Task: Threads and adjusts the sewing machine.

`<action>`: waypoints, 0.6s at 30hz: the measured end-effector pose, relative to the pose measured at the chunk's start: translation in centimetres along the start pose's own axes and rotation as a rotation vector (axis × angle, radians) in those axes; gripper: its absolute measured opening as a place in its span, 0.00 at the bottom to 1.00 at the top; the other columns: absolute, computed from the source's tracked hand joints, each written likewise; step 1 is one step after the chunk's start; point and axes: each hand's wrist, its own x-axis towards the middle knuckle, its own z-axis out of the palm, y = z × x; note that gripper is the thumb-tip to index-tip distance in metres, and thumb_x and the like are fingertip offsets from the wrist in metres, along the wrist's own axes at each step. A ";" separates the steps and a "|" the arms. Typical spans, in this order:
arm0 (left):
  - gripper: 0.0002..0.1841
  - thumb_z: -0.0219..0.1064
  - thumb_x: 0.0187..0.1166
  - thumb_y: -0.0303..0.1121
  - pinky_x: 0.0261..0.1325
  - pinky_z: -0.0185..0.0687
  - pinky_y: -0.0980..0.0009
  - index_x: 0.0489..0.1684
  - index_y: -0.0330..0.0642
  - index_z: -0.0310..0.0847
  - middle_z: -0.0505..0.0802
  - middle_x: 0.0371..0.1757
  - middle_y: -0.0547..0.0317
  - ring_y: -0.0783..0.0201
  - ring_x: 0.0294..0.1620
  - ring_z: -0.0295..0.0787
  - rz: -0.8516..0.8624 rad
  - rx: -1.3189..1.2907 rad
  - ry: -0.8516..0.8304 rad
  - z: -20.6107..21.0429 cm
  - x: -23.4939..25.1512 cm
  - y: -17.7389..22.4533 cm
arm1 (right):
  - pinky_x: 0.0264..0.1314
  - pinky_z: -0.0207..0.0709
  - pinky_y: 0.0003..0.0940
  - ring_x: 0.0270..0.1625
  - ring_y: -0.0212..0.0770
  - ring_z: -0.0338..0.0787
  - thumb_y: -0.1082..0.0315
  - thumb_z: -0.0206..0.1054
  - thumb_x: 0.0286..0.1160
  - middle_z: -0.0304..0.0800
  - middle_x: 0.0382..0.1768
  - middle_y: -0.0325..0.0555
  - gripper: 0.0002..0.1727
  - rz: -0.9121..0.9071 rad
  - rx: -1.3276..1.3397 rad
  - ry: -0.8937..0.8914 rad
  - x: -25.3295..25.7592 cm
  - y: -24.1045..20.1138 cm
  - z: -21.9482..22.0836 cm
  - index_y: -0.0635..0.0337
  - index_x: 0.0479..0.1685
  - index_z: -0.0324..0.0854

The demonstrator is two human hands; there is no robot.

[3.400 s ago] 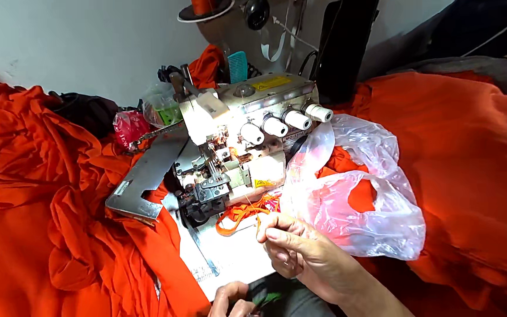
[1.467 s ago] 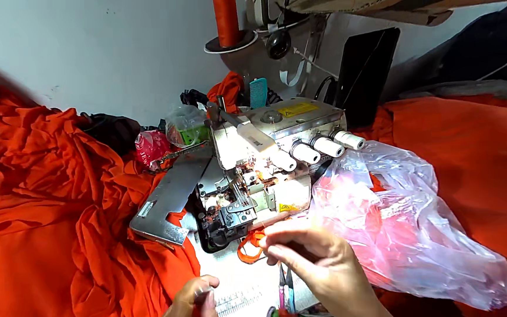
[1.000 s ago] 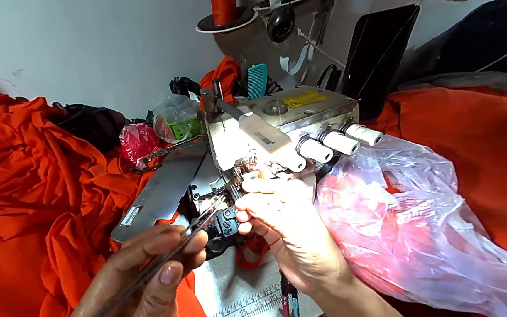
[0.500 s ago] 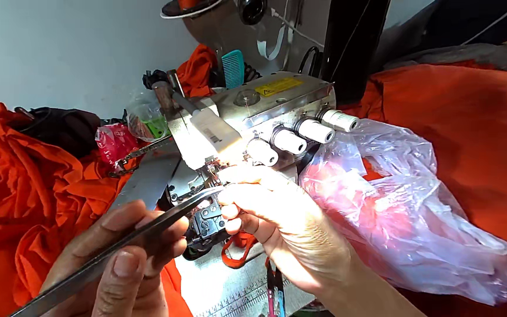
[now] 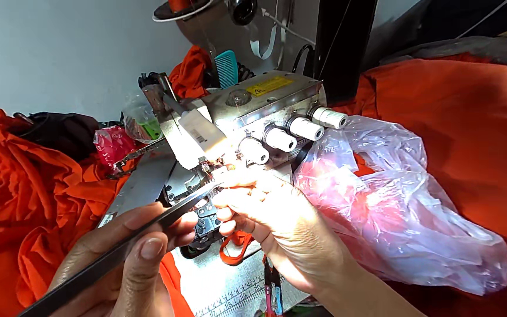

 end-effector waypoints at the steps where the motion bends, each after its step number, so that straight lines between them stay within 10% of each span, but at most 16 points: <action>1: 0.09 0.71 0.80 0.39 0.44 0.97 0.73 0.52 0.49 0.88 0.99 0.42 0.60 0.64 0.40 0.99 0.001 -0.002 0.007 0.1 0.0 0.0 | 0.42 0.90 0.24 0.32 0.31 0.93 0.83 0.61 0.79 0.93 0.35 0.47 0.11 0.003 0.003 -0.001 0.0 0.0 0.0 0.63 0.51 0.84; 13: 0.05 0.70 0.81 0.35 0.39 0.97 0.73 0.48 0.49 0.87 0.98 0.39 0.61 0.66 0.35 0.98 0.015 -0.034 0.063 0.4 -0.1 -0.5 | 0.40 0.90 0.24 0.31 0.32 0.93 0.84 0.61 0.79 0.92 0.35 0.48 0.11 0.029 0.037 0.011 0.2 0.1 0.4 0.65 0.51 0.85; 18: 0.09 0.58 0.87 0.25 0.34 0.94 0.75 0.42 0.43 0.86 0.98 0.33 0.54 0.65 0.31 0.98 -0.131 -0.216 0.180 0.5 0.3 -0.9 | 0.36 0.90 0.23 0.29 0.31 0.92 0.79 0.63 0.77 0.93 0.46 0.46 0.23 -0.131 -0.345 0.030 -0.5 0.1 -0.3 0.57 0.71 0.81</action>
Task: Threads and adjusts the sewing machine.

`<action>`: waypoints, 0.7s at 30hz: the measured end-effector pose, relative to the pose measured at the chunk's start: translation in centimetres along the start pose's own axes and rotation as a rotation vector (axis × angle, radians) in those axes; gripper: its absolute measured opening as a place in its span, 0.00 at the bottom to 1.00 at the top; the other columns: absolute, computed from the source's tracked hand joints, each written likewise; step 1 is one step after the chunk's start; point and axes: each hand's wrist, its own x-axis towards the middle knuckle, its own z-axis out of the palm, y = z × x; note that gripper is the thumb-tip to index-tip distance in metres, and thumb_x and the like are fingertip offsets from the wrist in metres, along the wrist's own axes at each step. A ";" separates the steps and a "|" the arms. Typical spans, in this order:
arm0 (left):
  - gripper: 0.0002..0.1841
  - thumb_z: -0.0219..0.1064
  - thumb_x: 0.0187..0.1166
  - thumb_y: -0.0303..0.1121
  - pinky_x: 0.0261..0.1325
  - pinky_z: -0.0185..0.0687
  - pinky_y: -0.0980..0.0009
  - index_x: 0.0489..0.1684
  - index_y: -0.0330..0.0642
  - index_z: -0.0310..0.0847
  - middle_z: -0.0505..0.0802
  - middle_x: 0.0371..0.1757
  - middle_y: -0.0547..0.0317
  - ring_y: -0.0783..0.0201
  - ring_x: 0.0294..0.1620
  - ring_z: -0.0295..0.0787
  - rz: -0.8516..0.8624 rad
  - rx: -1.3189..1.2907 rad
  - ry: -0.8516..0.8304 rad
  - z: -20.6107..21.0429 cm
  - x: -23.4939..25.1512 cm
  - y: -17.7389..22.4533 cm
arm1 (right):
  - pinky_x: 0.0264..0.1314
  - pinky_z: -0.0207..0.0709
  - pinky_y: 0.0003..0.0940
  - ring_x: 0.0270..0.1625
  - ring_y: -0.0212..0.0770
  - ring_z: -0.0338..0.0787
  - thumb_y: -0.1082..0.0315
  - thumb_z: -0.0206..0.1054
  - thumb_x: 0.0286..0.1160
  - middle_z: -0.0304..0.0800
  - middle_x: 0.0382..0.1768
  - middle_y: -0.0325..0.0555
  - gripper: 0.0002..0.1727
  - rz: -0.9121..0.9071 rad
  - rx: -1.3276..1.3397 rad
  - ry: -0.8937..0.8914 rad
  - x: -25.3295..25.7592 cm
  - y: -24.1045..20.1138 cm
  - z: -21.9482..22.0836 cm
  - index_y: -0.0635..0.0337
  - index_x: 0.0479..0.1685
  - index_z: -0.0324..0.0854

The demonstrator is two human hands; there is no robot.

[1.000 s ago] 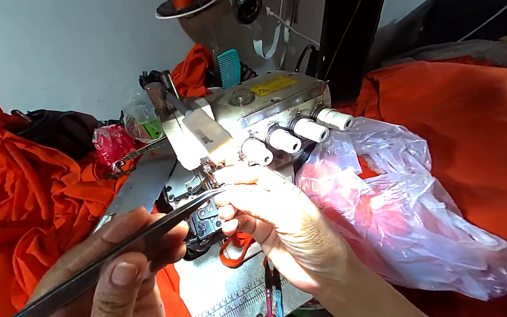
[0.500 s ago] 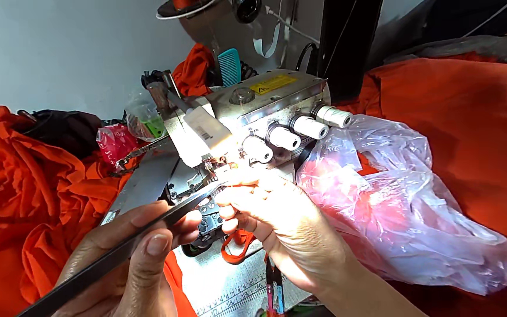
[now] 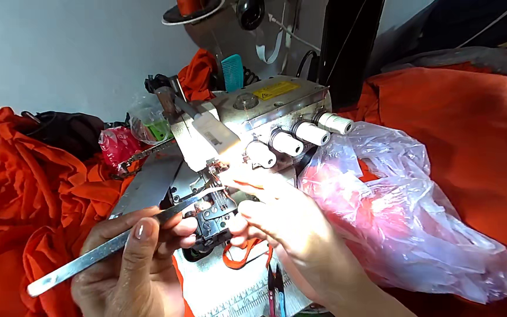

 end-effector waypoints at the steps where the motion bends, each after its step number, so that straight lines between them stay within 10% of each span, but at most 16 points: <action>1: 0.13 0.52 0.89 0.24 0.33 0.94 0.76 0.41 0.41 0.84 0.97 0.31 0.53 0.66 0.30 0.97 -0.059 -0.043 0.042 0.1 0.1 0.0 | 0.32 0.87 0.20 0.28 0.28 0.90 0.75 0.66 0.76 0.94 0.41 0.41 0.24 -0.133 -0.177 0.037 -0.4 0.2 -0.5 0.53 0.72 0.82; 7: 0.25 0.33 0.94 0.29 0.30 0.91 0.80 0.35 0.43 0.80 0.95 0.27 0.59 0.71 0.26 0.94 -0.286 -0.220 0.158 -0.5 1.6 -0.3 | 0.50 0.76 0.11 0.52 0.17 0.81 0.58 0.69 0.78 0.83 0.58 0.27 0.16 -0.831 -0.816 0.280 -0.6 -1.1 -3.9 0.41 0.63 0.84; 10: 0.28 0.29 0.95 0.32 0.30 0.88 0.83 0.32 0.46 0.80 0.95 0.26 0.63 0.75 0.25 0.93 -0.316 -0.248 0.164 -0.9 2.1 0.2 | 0.64 0.75 0.23 0.65 0.26 0.81 0.54 0.70 0.77 0.86 0.62 0.32 0.19 -0.951 -0.970 0.257 1.0 -2.7 -3.2 0.40 0.65 0.84; 21: 0.21 0.36 0.92 0.25 0.28 0.91 0.77 0.37 0.41 0.79 0.95 0.26 0.57 0.68 0.24 0.94 -0.278 -0.189 0.169 -1.3 1.4 -0.2 | 0.52 0.84 0.23 0.49 0.33 0.92 0.70 0.68 0.77 0.94 0.48 0.47 0.12 -1.026 -1.063 -0.066 7.2 -7.6 1.5 0.61 0.54 0.92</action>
